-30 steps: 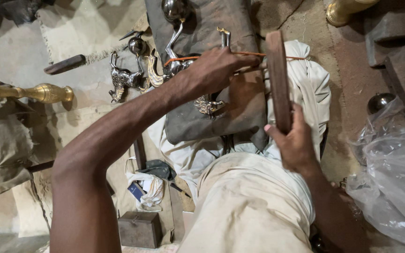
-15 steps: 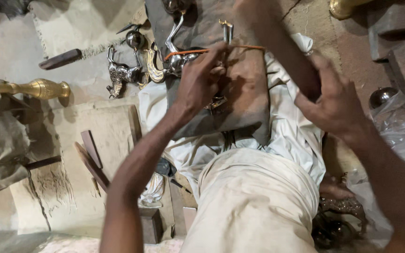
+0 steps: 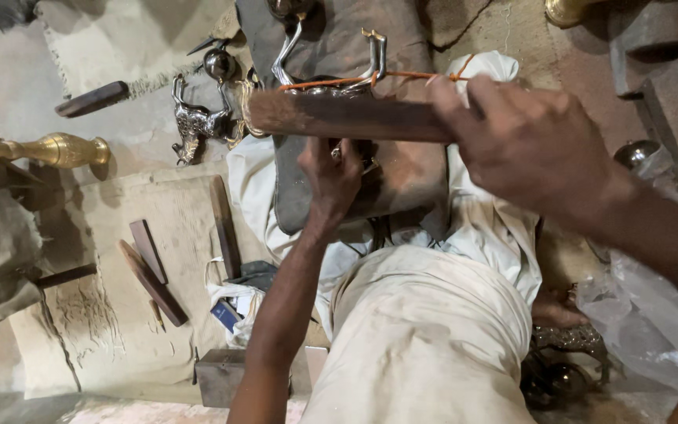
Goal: The person sits cross-legged on the floor holding a small punch against a brass bird figurine resting on a sandbag on their lap, and repeatedly strikes the punch with a wooden mallet to work the figurine's surface, repositioning the punch and cord between strikes.
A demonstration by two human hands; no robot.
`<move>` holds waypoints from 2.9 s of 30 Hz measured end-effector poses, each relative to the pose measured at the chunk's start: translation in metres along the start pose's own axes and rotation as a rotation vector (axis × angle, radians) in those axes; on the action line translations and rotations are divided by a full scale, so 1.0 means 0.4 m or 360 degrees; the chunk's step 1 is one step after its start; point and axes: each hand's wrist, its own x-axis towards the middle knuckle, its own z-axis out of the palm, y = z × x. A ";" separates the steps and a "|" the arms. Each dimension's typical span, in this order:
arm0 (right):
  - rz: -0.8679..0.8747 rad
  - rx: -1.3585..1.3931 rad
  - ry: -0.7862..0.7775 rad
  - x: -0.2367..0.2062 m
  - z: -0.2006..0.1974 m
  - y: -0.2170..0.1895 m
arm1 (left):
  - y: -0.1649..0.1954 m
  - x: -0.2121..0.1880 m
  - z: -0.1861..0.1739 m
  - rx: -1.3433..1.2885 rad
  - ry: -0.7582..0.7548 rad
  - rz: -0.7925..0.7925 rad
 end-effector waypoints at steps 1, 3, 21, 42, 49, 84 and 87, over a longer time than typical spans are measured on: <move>-0.0079 -0.0078 0.0196 0.000 -0.002 -0.002 | -0.003 -0.004 0.005 -0.0023 0.0008 0.0001; -0.0227 -0.0225 0.0581 -0.006 -0.001 -0.004 | -0.012 -0.012 0.010 -0.0077 0.0003 0.0021; -0.0226 -0.0223 0.0715 -0.033 0.023 0.013 | -0.064 -0.033 0.024 -0.0619 0.0079 -0.0110; -0.0022 -0.0544 0.0059 0.056 -0.118 0.021 | 0.032 0.045 -0.013 -0.0307 0.0025 -0.0179; 0.0062 -0.0470 -0.0011 0.033 -0.096 0.041 | 0.018 0.065 -0.020 -0.0251 -0.0041 -0.0175; 0.0847 0.1736 0.1039 -0.146 0.452 0.016 | 0.069 0.291 -0.097 0.0081 -0.1377 0.0543; 0.0943 0.1467 0.0889 -0.116 0.432 0.042 | 0.051 0.284 -0.107 -0.0042 -0.1252 0.0473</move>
